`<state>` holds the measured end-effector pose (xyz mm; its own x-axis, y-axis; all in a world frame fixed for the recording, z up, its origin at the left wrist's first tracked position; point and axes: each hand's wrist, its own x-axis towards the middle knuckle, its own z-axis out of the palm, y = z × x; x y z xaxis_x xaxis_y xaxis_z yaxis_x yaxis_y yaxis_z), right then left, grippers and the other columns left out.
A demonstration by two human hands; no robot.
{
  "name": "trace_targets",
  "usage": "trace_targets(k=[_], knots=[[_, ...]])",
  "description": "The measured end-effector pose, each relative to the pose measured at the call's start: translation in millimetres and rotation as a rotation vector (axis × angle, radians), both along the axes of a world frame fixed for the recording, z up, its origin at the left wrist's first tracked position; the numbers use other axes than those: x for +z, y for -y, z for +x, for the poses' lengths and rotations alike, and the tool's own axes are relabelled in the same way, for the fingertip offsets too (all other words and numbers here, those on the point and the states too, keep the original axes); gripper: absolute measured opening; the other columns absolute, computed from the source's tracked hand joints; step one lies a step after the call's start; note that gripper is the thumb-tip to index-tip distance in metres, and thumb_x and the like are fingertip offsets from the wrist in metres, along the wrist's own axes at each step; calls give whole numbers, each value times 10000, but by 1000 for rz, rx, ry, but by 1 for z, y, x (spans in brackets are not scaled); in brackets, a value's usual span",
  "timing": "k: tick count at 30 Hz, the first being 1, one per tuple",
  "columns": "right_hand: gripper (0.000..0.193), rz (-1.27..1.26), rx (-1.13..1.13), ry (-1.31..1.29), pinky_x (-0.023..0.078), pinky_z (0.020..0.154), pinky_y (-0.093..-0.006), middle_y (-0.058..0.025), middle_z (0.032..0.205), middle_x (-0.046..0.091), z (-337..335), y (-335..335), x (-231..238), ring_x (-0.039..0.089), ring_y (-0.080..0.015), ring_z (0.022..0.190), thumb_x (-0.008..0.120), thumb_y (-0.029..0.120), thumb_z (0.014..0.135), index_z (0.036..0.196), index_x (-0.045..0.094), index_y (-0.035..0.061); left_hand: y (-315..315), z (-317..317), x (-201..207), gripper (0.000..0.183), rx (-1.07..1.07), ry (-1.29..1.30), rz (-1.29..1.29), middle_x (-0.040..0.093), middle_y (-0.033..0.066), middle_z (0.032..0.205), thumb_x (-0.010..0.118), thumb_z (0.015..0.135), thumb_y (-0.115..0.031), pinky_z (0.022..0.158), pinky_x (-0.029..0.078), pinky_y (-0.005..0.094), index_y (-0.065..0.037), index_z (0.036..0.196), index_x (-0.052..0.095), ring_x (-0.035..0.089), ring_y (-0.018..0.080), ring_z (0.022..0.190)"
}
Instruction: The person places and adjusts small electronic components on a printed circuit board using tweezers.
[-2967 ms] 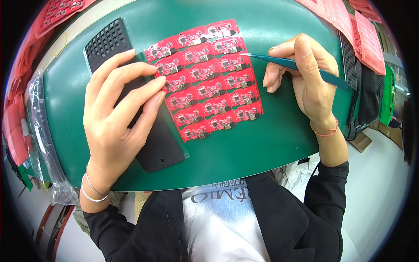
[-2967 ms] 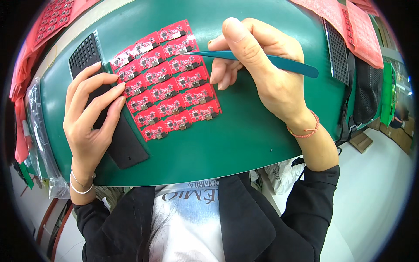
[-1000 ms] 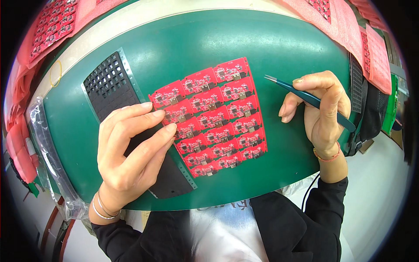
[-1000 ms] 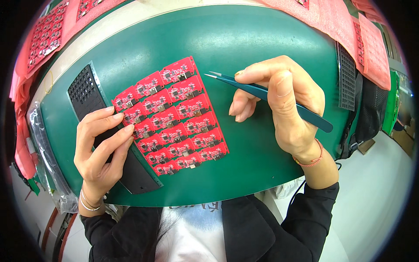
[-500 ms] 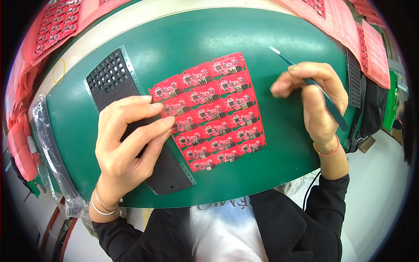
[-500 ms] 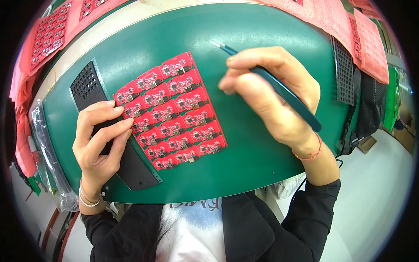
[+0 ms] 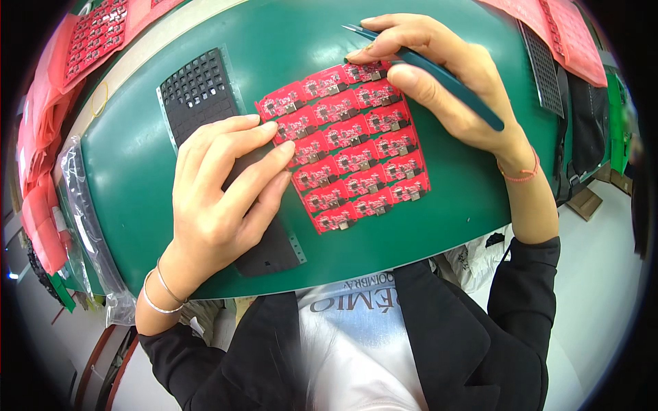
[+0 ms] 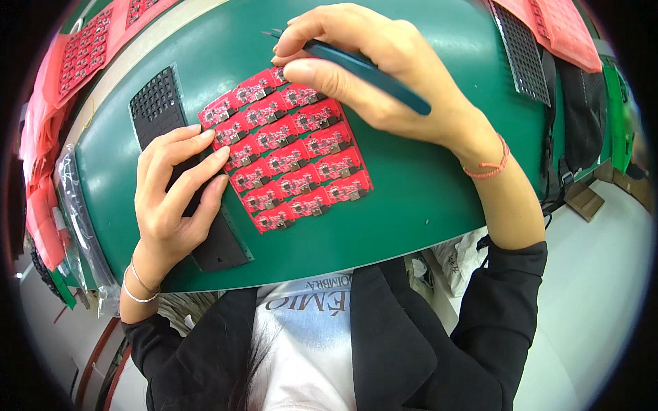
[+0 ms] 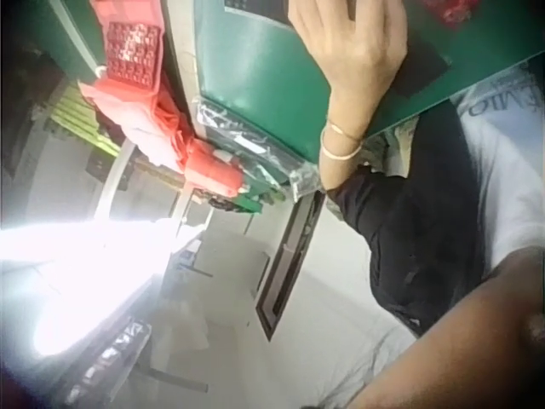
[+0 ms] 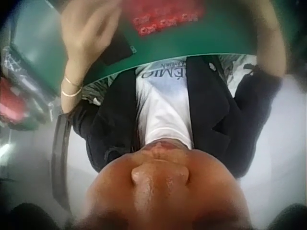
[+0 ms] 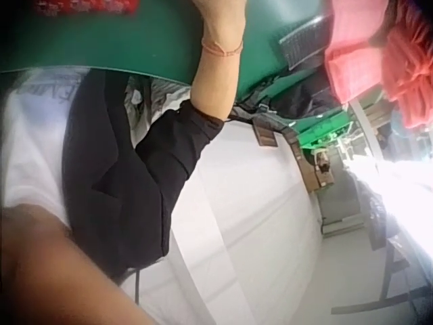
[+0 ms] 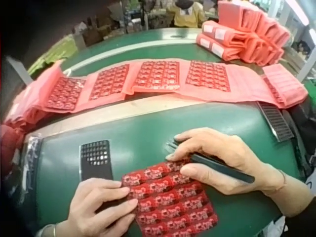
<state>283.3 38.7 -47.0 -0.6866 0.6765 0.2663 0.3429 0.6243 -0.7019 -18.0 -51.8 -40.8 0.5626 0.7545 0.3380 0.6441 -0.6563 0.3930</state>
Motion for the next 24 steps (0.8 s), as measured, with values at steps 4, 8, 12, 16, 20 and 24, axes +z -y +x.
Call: trace_targets(k=[4,8,12,16,20,24], knots=[[196,302,468,-727,567,771,-275,-126,896,746,-42,-73,-43,734,-175,845,677,164,1022,1050,673,-30,-5,-12,9,363,47,-140,-9,678,131,1238,822,761,-132,986,493,456,-42,1107,753,622,349,1203],[202,-47,417,-663,556,790,-273,-107,951,752,-48,-65,-33,728,-151,879,695,148,1005,1081,690,-39,9,-16,21,567,106,-280,-91,609,192,1417,819,799,-322,1118,407,508,-38,1274,697,505,416,1369],[233,23,410,-609,564,752,-273,-106,911,743,-38,-57,-17,726,-155,835,648,180,1045,1071,687,-49,39,1,25,896,17,-202,-191,547,262,1485,817,777,-556,1164,334,581,16,1412,550,454,472,1424],[197,-217,25,-304,529,645,-263,-52,751,698,-20,-9,-23,678,-115,669,696,184,1003,996,724,-11,78,12,1,770,-78,-251,-167,586,195,1461,837,776,-482,1165,340,590,-12,1342,611,500,450,1385],[246,-290,-4,-297,531,699,-279,-52,762,718,-6,-3,-16,684,-113,711,647,225,1036,997,730,-3,84,23,-5,598,-168,-275,33,646,154,1367,834,791,-381,1116,419,544,-42,1264,695,596,364,1273],[343,-251,-135,-453,535,794,-277,-59,790,734,-1,-13,-20,699,-121,773,570,264,1087,1006,725,-31,72,29,5,472,-278,-217,122,717,165,1197,821,803,-322,983,546,472,-44,1177,748,698,321,1089]])
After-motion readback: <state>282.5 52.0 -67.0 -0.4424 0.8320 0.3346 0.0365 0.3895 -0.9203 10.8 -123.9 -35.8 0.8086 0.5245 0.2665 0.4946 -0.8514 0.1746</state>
